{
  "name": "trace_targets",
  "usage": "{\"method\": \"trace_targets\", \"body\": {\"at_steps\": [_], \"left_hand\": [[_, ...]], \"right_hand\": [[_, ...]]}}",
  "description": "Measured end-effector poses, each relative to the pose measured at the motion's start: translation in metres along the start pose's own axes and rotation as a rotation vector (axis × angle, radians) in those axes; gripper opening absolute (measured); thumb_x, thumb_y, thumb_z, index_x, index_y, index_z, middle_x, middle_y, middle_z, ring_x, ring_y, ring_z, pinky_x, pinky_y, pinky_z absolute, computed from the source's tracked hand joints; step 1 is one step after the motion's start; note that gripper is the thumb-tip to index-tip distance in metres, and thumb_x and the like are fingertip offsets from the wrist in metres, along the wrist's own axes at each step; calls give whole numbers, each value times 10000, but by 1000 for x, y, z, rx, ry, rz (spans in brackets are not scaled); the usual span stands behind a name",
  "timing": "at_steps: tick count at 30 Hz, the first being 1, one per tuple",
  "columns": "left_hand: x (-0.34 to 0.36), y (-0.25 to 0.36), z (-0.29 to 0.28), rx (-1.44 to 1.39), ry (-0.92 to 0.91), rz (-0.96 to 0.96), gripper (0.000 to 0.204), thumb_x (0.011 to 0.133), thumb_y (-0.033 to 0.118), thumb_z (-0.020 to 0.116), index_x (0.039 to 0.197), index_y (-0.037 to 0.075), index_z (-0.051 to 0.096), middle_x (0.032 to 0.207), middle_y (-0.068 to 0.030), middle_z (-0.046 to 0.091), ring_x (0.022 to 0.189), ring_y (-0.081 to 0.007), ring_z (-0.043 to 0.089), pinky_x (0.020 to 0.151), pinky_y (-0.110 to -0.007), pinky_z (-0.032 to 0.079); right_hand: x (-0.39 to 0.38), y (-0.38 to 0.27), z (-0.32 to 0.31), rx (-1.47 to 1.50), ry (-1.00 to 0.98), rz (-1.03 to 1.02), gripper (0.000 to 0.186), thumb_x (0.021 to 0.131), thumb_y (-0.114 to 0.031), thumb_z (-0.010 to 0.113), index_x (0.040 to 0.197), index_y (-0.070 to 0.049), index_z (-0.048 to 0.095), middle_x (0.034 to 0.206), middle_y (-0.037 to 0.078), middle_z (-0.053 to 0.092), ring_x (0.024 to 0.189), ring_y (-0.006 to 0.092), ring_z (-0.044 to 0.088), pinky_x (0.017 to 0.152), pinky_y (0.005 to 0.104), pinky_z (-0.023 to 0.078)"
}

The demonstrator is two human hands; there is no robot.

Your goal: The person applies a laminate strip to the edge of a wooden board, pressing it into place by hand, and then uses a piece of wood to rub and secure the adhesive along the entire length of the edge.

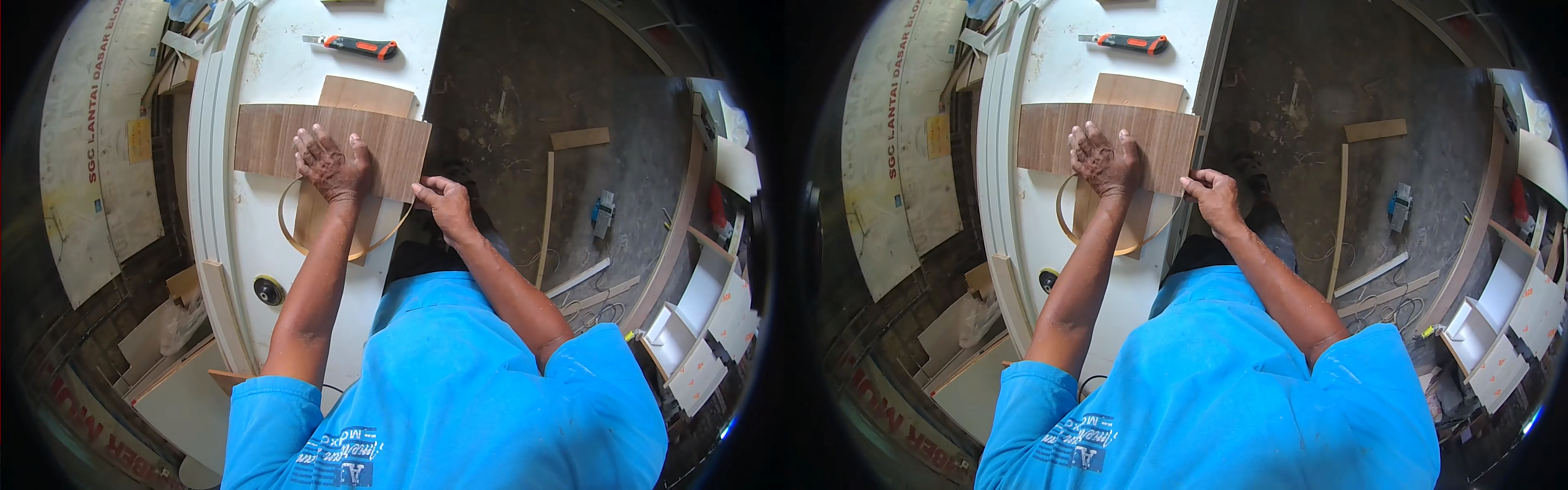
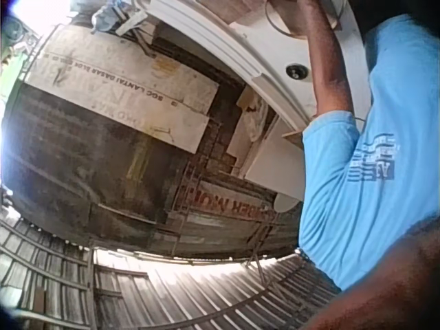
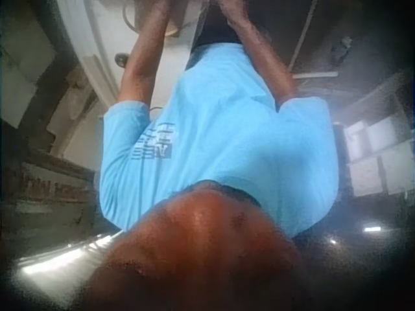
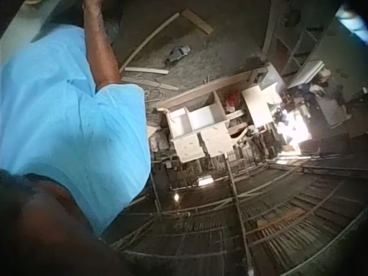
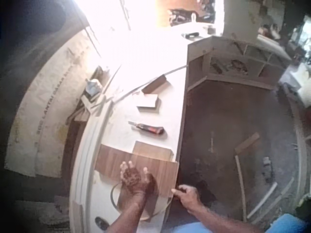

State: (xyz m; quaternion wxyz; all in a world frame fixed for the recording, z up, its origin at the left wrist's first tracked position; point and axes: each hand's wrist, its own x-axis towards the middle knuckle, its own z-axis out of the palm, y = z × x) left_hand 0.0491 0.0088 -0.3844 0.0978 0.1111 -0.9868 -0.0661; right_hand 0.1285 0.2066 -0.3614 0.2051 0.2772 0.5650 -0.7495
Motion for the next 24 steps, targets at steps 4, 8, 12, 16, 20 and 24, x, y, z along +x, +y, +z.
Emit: {"method": "trace_targets", "body": {"at_steps": [4,8,12,16,20,24], "left_hand": [[-1,-1,3,56,56,15,797,951,525,524,1512,-31,419,1598,-293,369,1527,-427,298,1209,-570,223],[0,1,3,65,58,14,799,950,530,522,1511,-29,422,1595,-290,376,1527,-423,301,1210,-568,223],[-1,-1,4,69,64,9,799,951,534,524,1512,-26,424,1596,-286,377,1528,-421,301,1213,-563,226],[-2,-1,3,73,53,-4,800,952,539,526,1511,-26,431,1596,-283,382,1528,-421,302,1216,-560,226],[-2,-1,4,67,51,-3,800,955,544,524,1511,-25,436,1598,-283,385,1528,-421,305,1218,-560,224],[0,1,2,64,64,-14,796,957,542,521,1511,-22,438,1601,-284,384,1528,-424,306,1218,-560,224]], "right_hand": [[4,3,1,-72,3,-17,272,936,-150,785,1064,85,737,916,77,744,803,134,685,739,291,580],[2,5,4,-120,34,-59,269,934,-151,786,1062,81,742,892,68,739,783,125,673,725,289,573],[-4,8,5,-32,19,-64,281,948,-155,775,1102,77,733,955,75,742,836,131,685,765,294,582],[-16,17,1,222,-12,34,300,964,-149,761,1151,79,713,1044,90,737,908,147,698,820,304,591],[-21,27,1,150,-13,67,318,966,-130,754,1191,87,697,1088,99,731,950,162,706,854,312,593],[-18,25,2,78,7,59,298,949,-110,766,1175,79,717,1035,93,740,964,161,710,850,292,587]]}}
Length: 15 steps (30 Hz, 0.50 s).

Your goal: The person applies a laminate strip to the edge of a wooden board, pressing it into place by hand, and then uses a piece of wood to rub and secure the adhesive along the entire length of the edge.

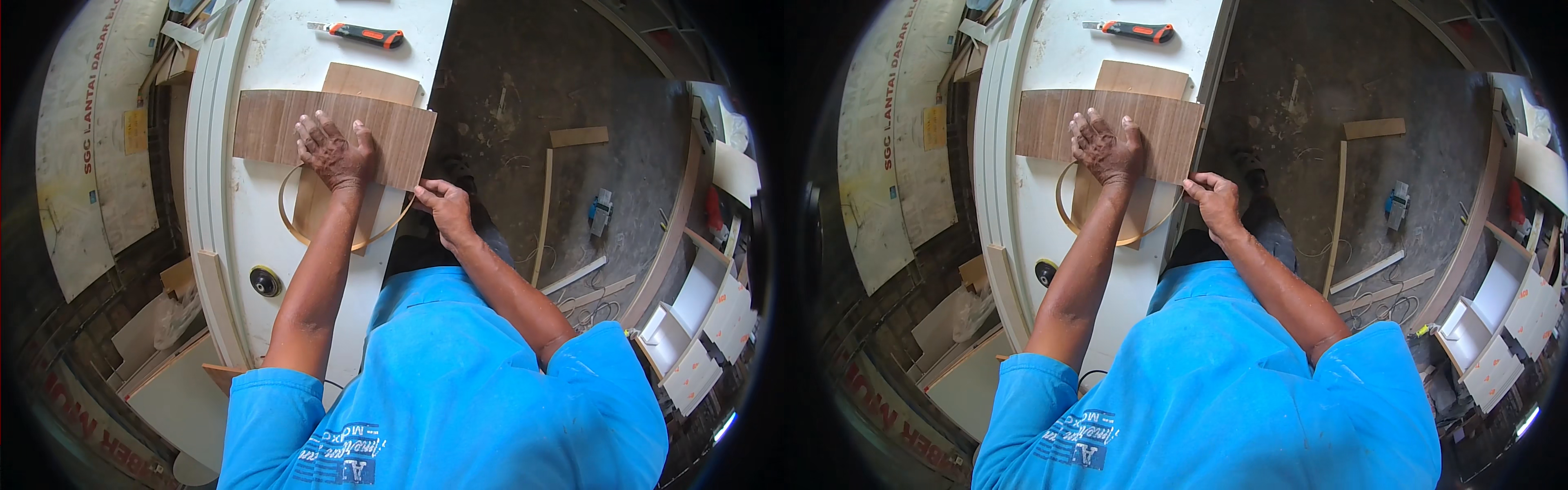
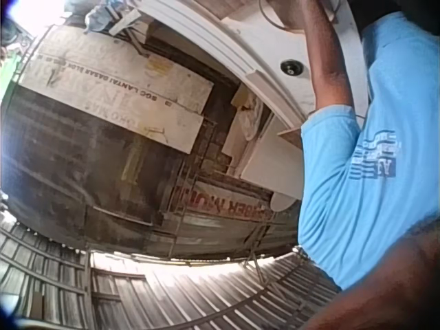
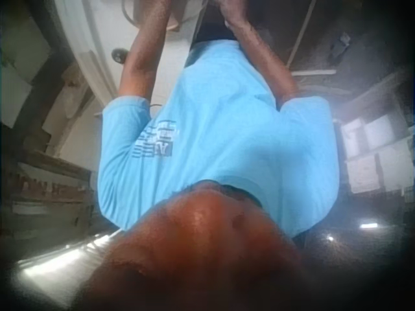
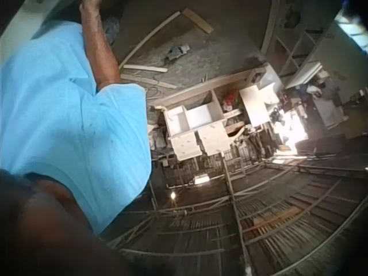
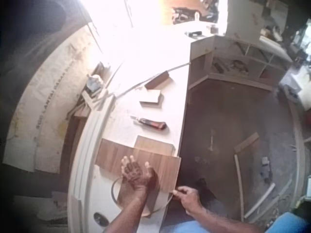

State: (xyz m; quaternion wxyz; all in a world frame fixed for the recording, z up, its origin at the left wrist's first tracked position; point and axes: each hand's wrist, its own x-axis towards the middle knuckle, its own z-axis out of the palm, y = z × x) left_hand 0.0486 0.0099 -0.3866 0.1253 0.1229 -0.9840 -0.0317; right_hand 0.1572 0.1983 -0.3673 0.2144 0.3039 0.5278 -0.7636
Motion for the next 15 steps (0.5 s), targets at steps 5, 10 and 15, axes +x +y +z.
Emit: {"method": "trace_targets", "body": {"at_steps": [5,10,15], "left_hand": [[1,2,0,-12,2,3,793,961,537,513,1515,-25,431,1603,-287,381,1530,-426,303,1216,-559,225],[-2,2,-2,-4,-9,3,794,968,528,501,1521,-36,418,1613,-294,363,1538,-430,286,1219,-563,217],[1,2,-8,-18,-28,21,799,957,503,516,1519,-56,417,1610,-317,332,1534,-460,273,1221,-590,220]], "right_hand": [[0,8,1,-221,60,-128,374,953,-184,751,1170,116,703,1030,135,758,953,215,721,881,342,583],[-25,-3,44,-755,110,-176,837,912,-324,726,1481,182,379,1361,383,586,1319,476,572,1117,429,458],[25,-48,54,-479,114,-195,910,881,-309,743,1506,196,314,1459,400,498,1397,443,512,1162,425,414]]}}
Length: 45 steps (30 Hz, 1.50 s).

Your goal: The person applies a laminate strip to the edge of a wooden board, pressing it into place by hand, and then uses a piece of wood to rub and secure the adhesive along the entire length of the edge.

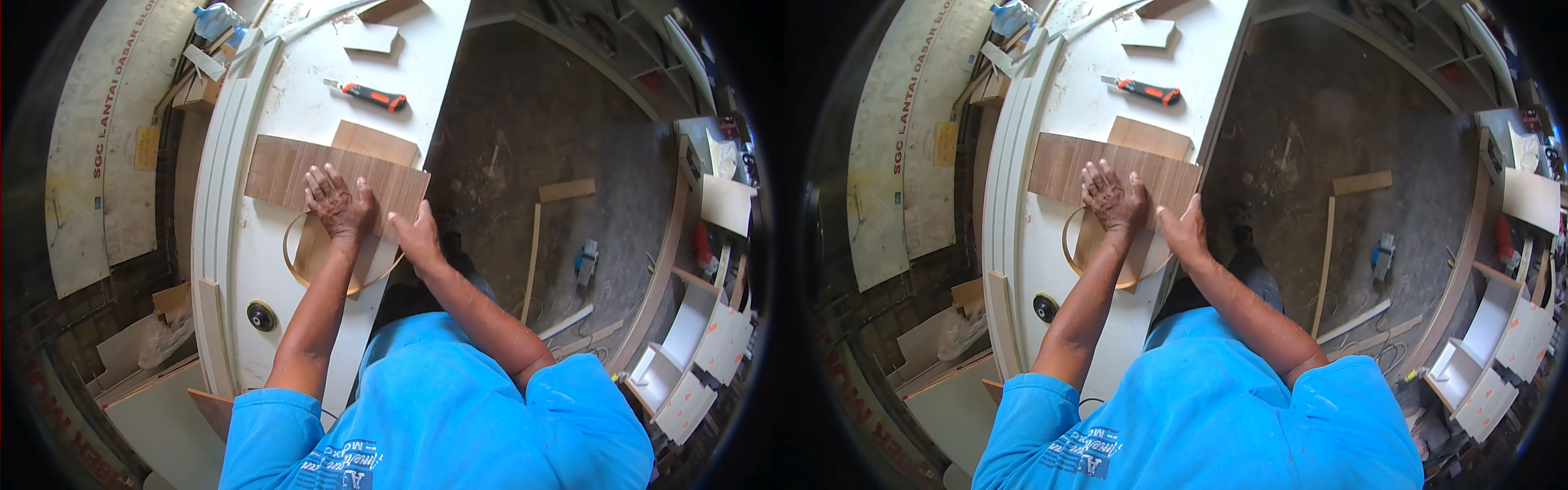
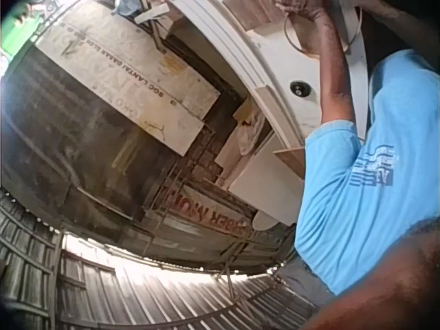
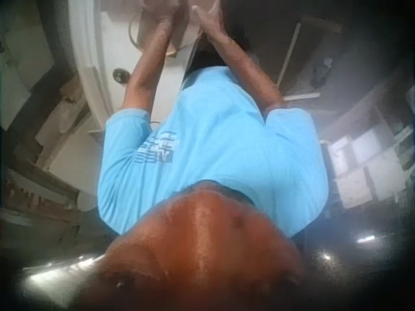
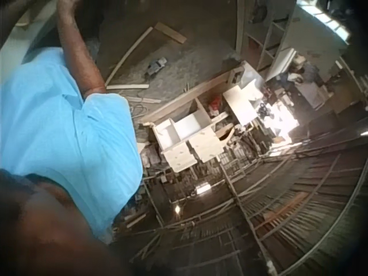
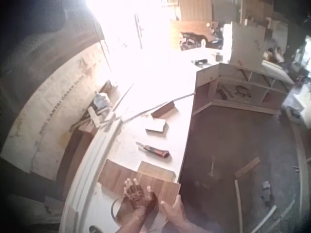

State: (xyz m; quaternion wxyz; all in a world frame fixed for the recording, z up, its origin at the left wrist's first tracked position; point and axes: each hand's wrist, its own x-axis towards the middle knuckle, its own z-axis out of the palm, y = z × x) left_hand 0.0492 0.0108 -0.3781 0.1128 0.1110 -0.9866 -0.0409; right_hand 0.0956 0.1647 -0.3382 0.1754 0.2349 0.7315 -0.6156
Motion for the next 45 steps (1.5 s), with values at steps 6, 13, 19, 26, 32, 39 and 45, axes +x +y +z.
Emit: {"method": "trace_targets", "body": {"at_steps": [6,13,19,26,32,39,45], "left_hand": [[2,2,-3,-10,-15,-8,800,945,491,527,1532,-38,395,1623,-298,319,1540,-455,264,1220,-595,229],[-1,2,-1,-6,8,-22,793,933,483,554,1535,-11,408,1615,-281,349,1538,-433,280,1222,-588,229],[0,4,-8,26,-16,-26,834,911,482,573,1548,-18,377,1624,-294,330,1534,-453,281,1230,-584,242],[6,6,-10,136,-88,-38,802,951,472,573,1555,-12,364,1625,-287,326,1549,-444,253,1270,-629,141],[28,84,-100,-306,-82,-36,930,853,409,793,1591,52,354,1667,-250,264,1561,-446,222,1268,-623,132],[-11,160,-166,-599,-480,552,1140,731,490,896,1624,92,311,1618,-266,346,1545,-441,276,1257,-580,204],[-95,165,-177,-932,-811,245,1000,763,434,863,1551,62,371,1406,-230,582,1234,-391,641,1041,-456,531]], "right_hand": [[132,-58,-35,-7,258,-409,784,885,-226,736,1525,96,417,1422,311,598,1334,378,597,1132,417,455],[267,-176,-44,-587,106,-644,714,846,-292,773,1442,16,529,1498,238,522,1402,389,489,1183,436,405],[340,-190,-2,-986,-4,-752,1040,745,-419,851,1605,-108,356,1644,230,352,1530,390,314,1259,507,269],[330,-223,-25,-682,-99,-871,779,713,-390,854,1357,-24,616,1329,208,587,1227,351,591,1071,439,482],[192,-217,-162,-392,-287,-799,868,690,-331,865,1429,-63,497,1361,226,551,1261,378,602,1072,459,503],[42,-140,-256,-152,-640,-448,1027,637,-349,924,1507,-100,438,1325,177,607,1265,303,597,1109,440,460],[-68,-52,-214,633,-400,-252,956,820,-498,839,1546,-52,406,1315,151,617,1273,261,574,1110,403,444]]}}
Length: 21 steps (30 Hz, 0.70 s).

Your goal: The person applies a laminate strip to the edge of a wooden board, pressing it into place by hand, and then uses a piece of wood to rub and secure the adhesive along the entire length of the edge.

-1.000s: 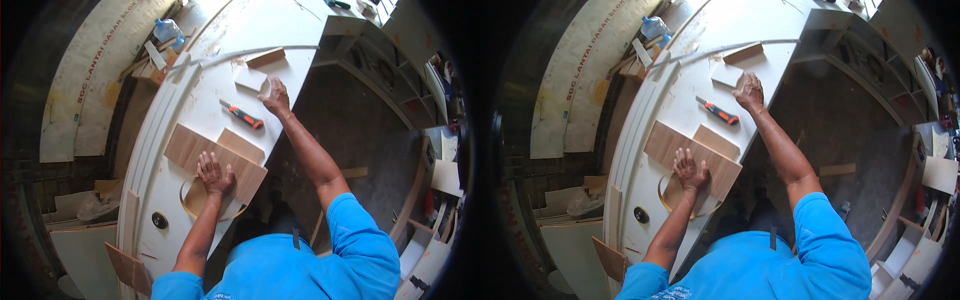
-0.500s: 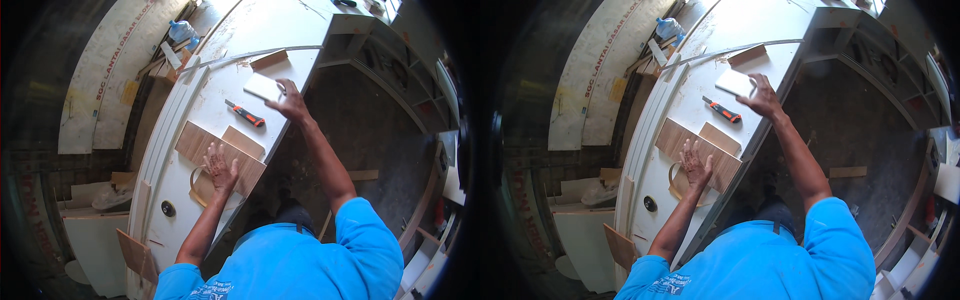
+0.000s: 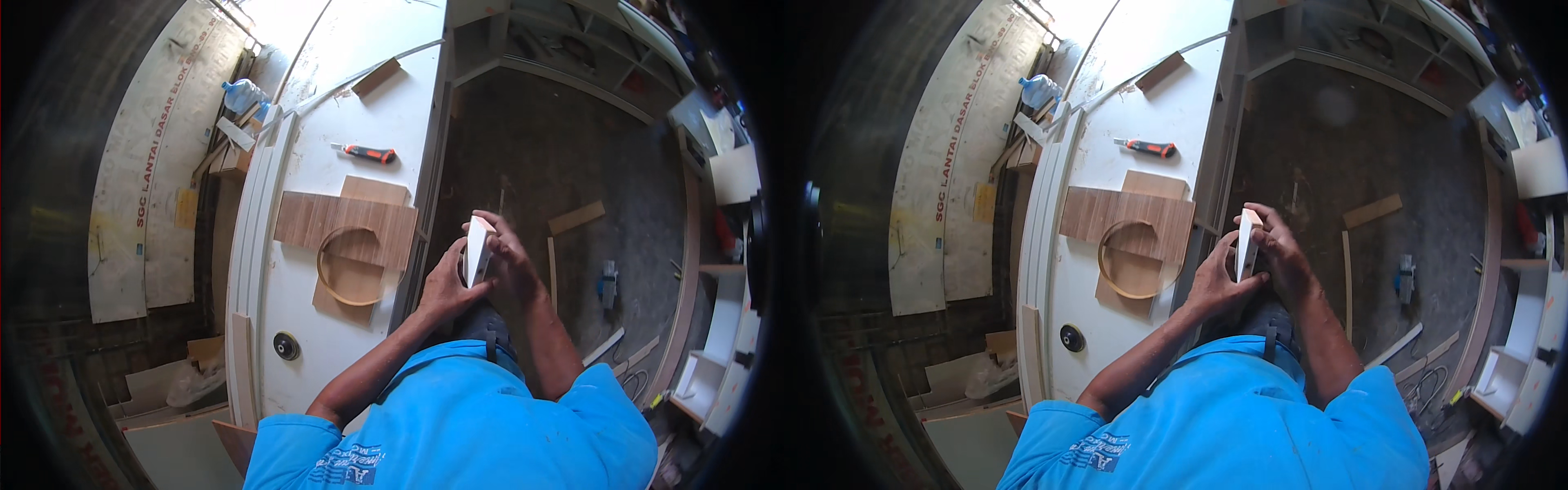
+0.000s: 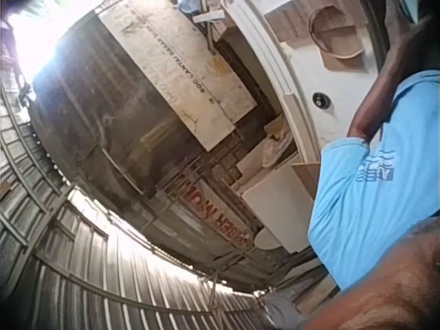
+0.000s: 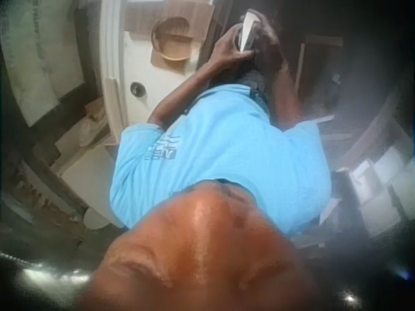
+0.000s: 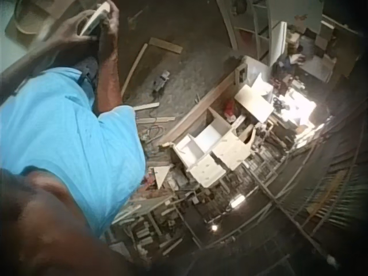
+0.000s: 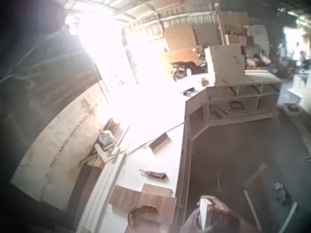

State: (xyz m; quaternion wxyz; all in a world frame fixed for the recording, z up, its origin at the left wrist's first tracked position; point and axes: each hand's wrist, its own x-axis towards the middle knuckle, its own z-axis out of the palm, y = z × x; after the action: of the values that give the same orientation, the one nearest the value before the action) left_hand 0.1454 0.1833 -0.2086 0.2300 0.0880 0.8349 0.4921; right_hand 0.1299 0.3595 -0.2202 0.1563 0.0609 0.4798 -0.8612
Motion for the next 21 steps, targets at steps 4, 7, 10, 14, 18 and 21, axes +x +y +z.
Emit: {"method": "trace_targets", "body": {"at_steps": [4,7,10,14,18,21], "left_hand": [[-43,-45,22,29,51,0,1045,775,486,876,1578,71,351,1409,-227,585,1292,-365,613,1073,-465,504],[-59,-46,-27,139,-464,-12,1018,717,595,914,1492,46,547,1369,-203,613,1245,-342,627,1039,-474,519],[-41,-95,-70,5,152,74,510,867,449,851,1154,38,760,1073,-111,723,998,-233,686,885,-397,558],[36,-148,-109,341,594,44,315,944,294,765,1104,24,746,1098,-150,722,1024,-303,692,888,-417,553],[92,-195,-99,520,787,321,290,941,283,754,1094,37,731,1192,-177,686,1112,-365,634,966,-461,491],[116,-204,-103,671,841,374,242,916,285,770,950,46,745,993,-136,685,980,-318,638,935,-456,466]], "right_hand": [[-50,72,17,11,105,-1,904,934,-485,754,1609,-43,346,1296,165,639,1287,239,564,1103,390,446],[-62,110,10,130,257,87,812,960,-513,722,1558,-55,420,1215,133,664,1000,185,674,883,332,551],[-51,139,14,150,357,152,754,958,-571,700,1484,-67,504,1116,93,689,708,130,657,639,284,558],[-24,170,24,165,432,302,606,955,-531,665,1312,-42,631,1088,112,714,742,145,677,638,300,608],[6,202,33,144,431,283,625,963,-490,655,1374,-20,624,1124,103,703,770,153,669,663,296,604],[22,217,41,70,369,188,747,972,-477,632,1512,25,510,1147,68,663,853,127,640,712,259,551]]}}
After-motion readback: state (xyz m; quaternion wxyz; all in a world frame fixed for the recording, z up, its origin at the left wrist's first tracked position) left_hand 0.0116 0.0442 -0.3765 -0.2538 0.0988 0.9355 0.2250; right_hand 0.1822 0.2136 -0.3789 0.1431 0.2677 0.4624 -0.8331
